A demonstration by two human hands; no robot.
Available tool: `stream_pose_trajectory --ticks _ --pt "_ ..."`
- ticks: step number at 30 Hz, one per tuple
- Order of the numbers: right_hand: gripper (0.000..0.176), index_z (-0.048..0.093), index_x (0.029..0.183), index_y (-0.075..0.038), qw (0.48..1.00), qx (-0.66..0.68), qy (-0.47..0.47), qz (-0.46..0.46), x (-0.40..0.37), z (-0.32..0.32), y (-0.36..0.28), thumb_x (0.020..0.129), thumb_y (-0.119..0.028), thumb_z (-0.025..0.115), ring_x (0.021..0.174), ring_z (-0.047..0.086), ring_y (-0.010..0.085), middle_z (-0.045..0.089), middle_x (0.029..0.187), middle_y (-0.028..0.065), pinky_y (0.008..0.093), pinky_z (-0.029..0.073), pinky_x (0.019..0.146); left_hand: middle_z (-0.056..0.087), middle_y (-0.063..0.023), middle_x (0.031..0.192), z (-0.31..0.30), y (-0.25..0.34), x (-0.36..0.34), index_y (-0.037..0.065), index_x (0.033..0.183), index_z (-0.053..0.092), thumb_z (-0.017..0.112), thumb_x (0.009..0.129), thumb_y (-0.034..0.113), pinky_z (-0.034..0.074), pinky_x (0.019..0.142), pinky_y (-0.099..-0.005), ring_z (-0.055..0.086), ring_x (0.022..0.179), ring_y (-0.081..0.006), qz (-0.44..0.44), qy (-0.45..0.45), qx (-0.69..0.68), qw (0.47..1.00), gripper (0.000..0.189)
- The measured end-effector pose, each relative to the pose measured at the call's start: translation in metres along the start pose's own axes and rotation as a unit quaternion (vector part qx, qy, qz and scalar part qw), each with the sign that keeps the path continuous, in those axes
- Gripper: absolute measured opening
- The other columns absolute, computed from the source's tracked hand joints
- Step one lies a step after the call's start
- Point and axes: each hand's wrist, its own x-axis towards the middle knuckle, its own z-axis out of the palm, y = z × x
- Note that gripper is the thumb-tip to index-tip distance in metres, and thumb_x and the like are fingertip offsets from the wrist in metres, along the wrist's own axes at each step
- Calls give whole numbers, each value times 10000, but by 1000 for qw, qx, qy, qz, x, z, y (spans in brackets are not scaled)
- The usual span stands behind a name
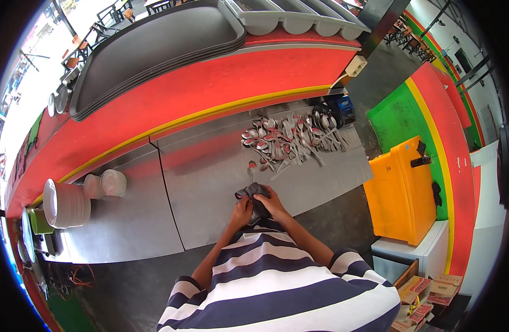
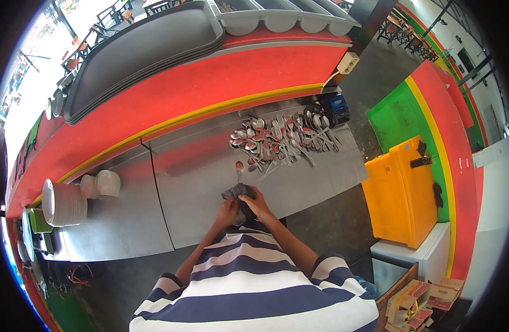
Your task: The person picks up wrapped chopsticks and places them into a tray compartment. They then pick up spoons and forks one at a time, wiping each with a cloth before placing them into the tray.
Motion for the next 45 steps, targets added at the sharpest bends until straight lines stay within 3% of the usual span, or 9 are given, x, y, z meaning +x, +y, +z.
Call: stream_pose_trajectory --ticks 3,12,15,21,24,27,30,36,45 --pt "512 552 1230 -11 1000 6 20 -3 3 1 -1 820 -238 760 928 624 160 641 1058 91 297 519 792 570 -187 628 -6 12 -5 19 905 486 515 952 137 453 545 -419 577 549 -339 -9 -38 -8 999 130" --pt "380 598 1091 -10 989 29 139 -29 30 -29 16 835 -254 736 739 621 130 654 886 58 281 510 660 546 -24 674 -8 29 -12 39 923 503 475 1024 227 432 570 -301 508 603 -103 -75 -210 -64 973 215" --pt "385 615 1073 -6 989 27 143 -32 24 -29 13 811 -254 750 762 605 126 646 896 53 286 496 675 563 -96 625 1 26 -11 9 916 525 518 997 198 435 537 -352 525 553 -147 -50 -138 -75 986 206" --pt "440 573 1158 -1 996 53 62 -29 11 -13 11 796 -164 761 866 633 143 657 978 69 291 519 776 604 -266 699 5 24 -7 15 911 551 525 966 171 467 566 -486 633 662 -443 4 -2 92 996 167" --pt "460 569 1190 -2 999 2 3 -38 12 -8 19 808 -174 758 899 632 149 659 1005 76 289 519 785 614 -260 772 0 25 -3 5 951 557 479 991 199 455 617 -494 622 763 -467 -52 18 124 991 213" --pt "368 578 1178 -8 999 32 -16 -32 7 -4 11 849 -108 709 862 632 131 652 993 61 275 533 763 596 -304 756 -2 25 -2 12 889 558 517 965 186 463 597 -519 600 786 -490 1 44 102 994 194" --pt "348 596 1163 -16 998 60 -1 -26 6 -2 2 855 -135 706 814 633 128 652 961 49 269 531 725 597 -253 693 -4 25 -4 0 876 560 505 983 208 465 578 -451 627 675 -429 6 23 60 998 241" --pt "319 648 1081 -35 991 121 65 3 15 -10 -11 838 -227 727 745 610 110 641 902 13 260 489 669 516 -51 623 -9 35 -10 5 841 573 447 1032 256 426 561 -317 482 584 -121 -39 -51 -65 996 340" --pt "333 622 1105 -43 980 184 72 21 14 -1 -19 845 -225 726 770 631 134 645 913 26 294 512 679 510 -52 623 -13 37 -10 11 831 574 459 1025 231 413 544 -306 484 568 -121 -35 -17 -51 998 315"
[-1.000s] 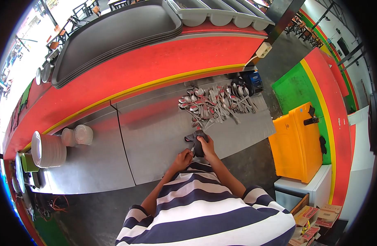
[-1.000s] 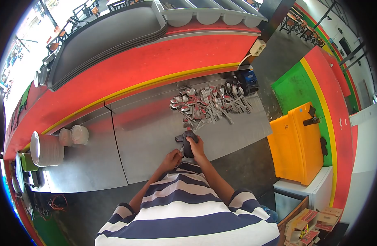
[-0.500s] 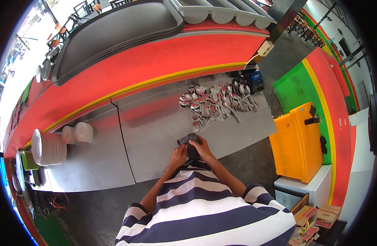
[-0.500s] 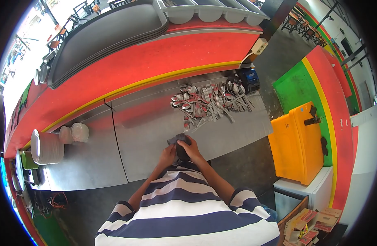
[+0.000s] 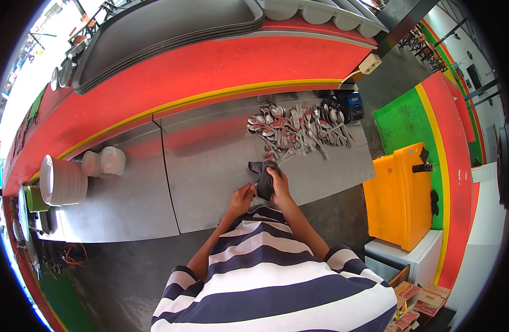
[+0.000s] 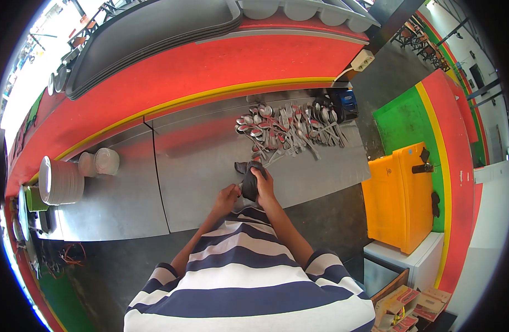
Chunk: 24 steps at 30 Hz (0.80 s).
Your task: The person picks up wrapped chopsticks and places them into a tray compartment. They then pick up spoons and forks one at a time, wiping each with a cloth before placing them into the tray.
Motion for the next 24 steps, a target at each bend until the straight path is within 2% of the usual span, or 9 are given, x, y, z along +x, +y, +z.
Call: stream_pose_trajectory --ticks 5,11,14,18,21,24 --pt "339 618 1111 -40 1000 11 15 -7 1 1 -2 847 -225 723 786 638 148 649 941 42 300 519 682 508 -53 599 -3 -1 0 13 823 583 468 1020 230 405 533 -312 488 553 -122 16 6 -3 1000 314" --pt "352 613 1137 -65 998 56 29 -11 15 -14 6 869 -279 695 857 648 170 656 981 37 348 533 732 492 -43 592 -11 -4 -6 20 820 589 477 1020 253 400 538 -304 481 557 -116 14 5 12 1000 327" --pt "331 603 1119 -101 988 136 53 58 20 -25 -14 902 -346 648 829 637 180 648 964 47 346 531 731 486 -35 598 -21 0 -17 25 823 587 478 1022 274 403 548 -303 474 571 -109 21 2 12 1000 337" --pt "376 569 1172 -108 994 112 14 -16 29 -54 -27 928 -391 608 858 636 199 651 995 83 368 532 729 445 -7 591 -27 4 -31 38 790 561 473 1030 302 371 539 -280 420 572 -88 3 23 1 1000 368" --pt "391 539 1234 -94 995 58 -80 21 11 -53 -37 950 -356 598 898 642 207 644 1045 94 371 536 773 399 25 581 -21 -6 -28 75 711 484 448 1041 341 315 497 -265 365 533 -72 -63 18 -155 986 425" --pt "389 516 1283 -73 985 22 -167 40 -21 -27 -40 963 -278 600 954 644 210 637 1098 101 368 529 842 341 49 559 -21 -3 -22 134 671 387 427 1042 394 246 440 -264 301 475 -64 -142 -35 -377 915 455"
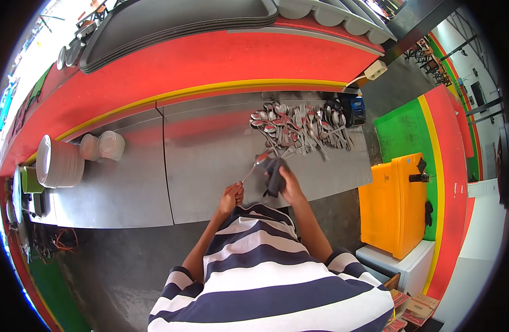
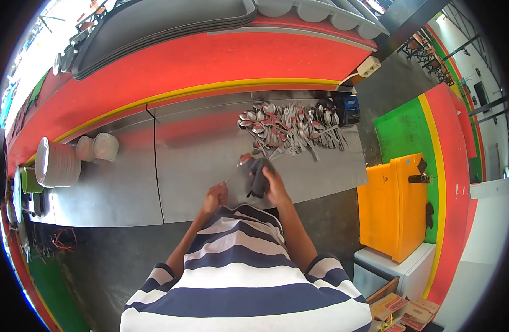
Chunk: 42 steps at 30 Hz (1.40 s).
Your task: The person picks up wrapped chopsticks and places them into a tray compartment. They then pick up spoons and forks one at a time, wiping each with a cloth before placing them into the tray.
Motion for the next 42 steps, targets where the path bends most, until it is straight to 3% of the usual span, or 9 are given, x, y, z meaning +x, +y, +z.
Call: stream_pose_trajectory --ticks 6,12,18,24,30,33,34,39,42 --pt "457 502 1294 -30 986 -168 -8 -9 -8 30 44 907 -174 696 1018 620 161 641 1116 70 311 504 884 240 66 504 34 11 -4 176 672 320 384 1024 531 161 389 -271 215 401 -74 -166 51 1 985 504" --pt "375 577 1136 -9 990 -103 63 -78 -6 27 40 845 -149 766 857 640 131 668 988 71 266 506 788 226 81 511 27 4 -6 181 672 287 318 1027 567 142 401 -270 192 421 -64 -201 -122 -21 972 525" --pt "378 590 1128 -15 986 -77 111 -101 -4 20 53 836 -163 779 872 622 119 659 991 54 256 492 789 211 94 536 36 16 -16 190 649 274 262 1042 543 140 420 -284 178 455 -74 -230 -124 0 965 529" --pt "375 604 1098 -17 948 -168 202 -179 -6 19 42 818 -177 795 893 615 121 657 1005 57 262 493 797 206 96 548 26 4 -21 184 644 282 237 1054 517 155 446 -284 174 478 -75 -211 -120 68 968 530" --pt "362 606 1051 -10 888 -343 161 -261 -8 19 13 770 -123 806 850 616 135 658 937 68 281 498 773 244 89 555 24 8 -28 167 667 364 263 1056 502 177 469 -274 197 497 -78 -213 -154 74 962 524" --pt "352 604 1037 0 851 -394 157 -309 -2 16 7 767 -117 798 836 629 148 666 917 90 289 505 759 346 54 572 38 13 -32 111 718 455 291 1055 487 260 496 -275 298 520 -93 -191 -59 214 956 531" --pt "348 603 1033 4 841 -405 159 -321 -1 18 5 766 -113 794 832 635 153 670 909 100 292 507 755 364 36 578 42 9 -30 81 743 476 322 1056 448 283 506 -280 321 529 -98 -112 -24 255 960 506" --pt "352 604 1035 -6 889 -317 201 -264 6 23 4 772 -140 795 831 625 141 667 910 75 293 502 748 447 -44 652 52 3 -25 6 824 502 426 1041 248 384 574 -308 428 609 -133 160 69 375 911 333" --pt "357 604 1040 -21 932 -242 198 -180 3 24 16 774 -153 803 820 613 124 660 914 48 279 493 731 460 -67 674 55 8 -26 -3 826 492 439 1018 183 400 591 -315 451 626 -153 161 61 382 908 272"
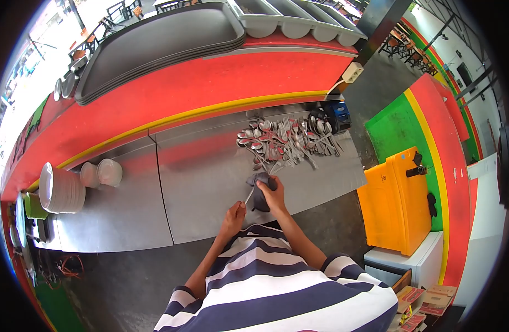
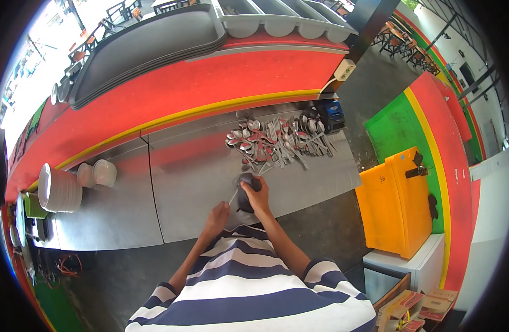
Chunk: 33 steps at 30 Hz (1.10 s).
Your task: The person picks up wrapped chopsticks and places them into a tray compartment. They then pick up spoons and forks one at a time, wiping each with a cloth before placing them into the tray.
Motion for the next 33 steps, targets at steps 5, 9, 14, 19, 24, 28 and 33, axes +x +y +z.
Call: stream_pose_trajectory --ticks 5,9,14,19,24,28,33 --pt "331 609 1025 -51 990 98 -28 94 -13 6 21 789 -174 806 800 591 93 648 906 15 253 471 708 459 -60 665 -3 -4 2 0 806 476 444 1023 208 393 581 -319 436 611 -147 22 -19 -1 1000 302" --pt "337 606 1039 -31 996 84 -1 43 -11 0 16 790 -150 800 804 603 100 650 921 25 257 487 721 449 -56 651 -3 -1 -2 2 799 476 446 1027 216 390 574 -327 425 598 -145 25 -36 20 999 314" --pt "361 609 1069 -21 996 71 57 -7 -6 -9 9 788 -141 800 828 606 109 656 942 33 251 481 756 434 -58 636 1 8 -1 -4 794 470 448 1028 220 384 569 -327 416 597 -144 -11 -45 1 999 325" --pt "360 609 1081 -20 993 78 83 -12 -2 -10 17 792 -129 794 860 612 118 662 974 44 257 480 796 424 -56 636 1 11 1 -7 789 465 455 1030 231 379 569 -326 403 601 -142 -12 -46 0 999 339" --pt "351 609 1084 -23 994 90 57 14 -4 -12 14 798 -126 785 857 613 118 660 965 39 259 480 793 415 -50 639 1 7 -2 0 786 464 457 1035 249 373 566 -323 394 603 -136 -13 -38 -4 999 352" --pt "341 611 1085 -23 996 82 12 23 -3 -15 13 806 -127 775 854 613 114 660 960 36 257 481 790 412 -24 636 -1 1 -4 13 786 469 454 1040 268 356 553 -307 383 595 -119 -13 -44 -14 999 360" --pt "329 615 1079 -21 998 55 -9 10 -3 -18 13 808 -124 770 856 612 108 662 957 35 254 478 787 397 5 623 -4 4 -7 25 787 475 453 1040 274 339 525 -294 378 568 -93 -35 -62 -30 997 356"
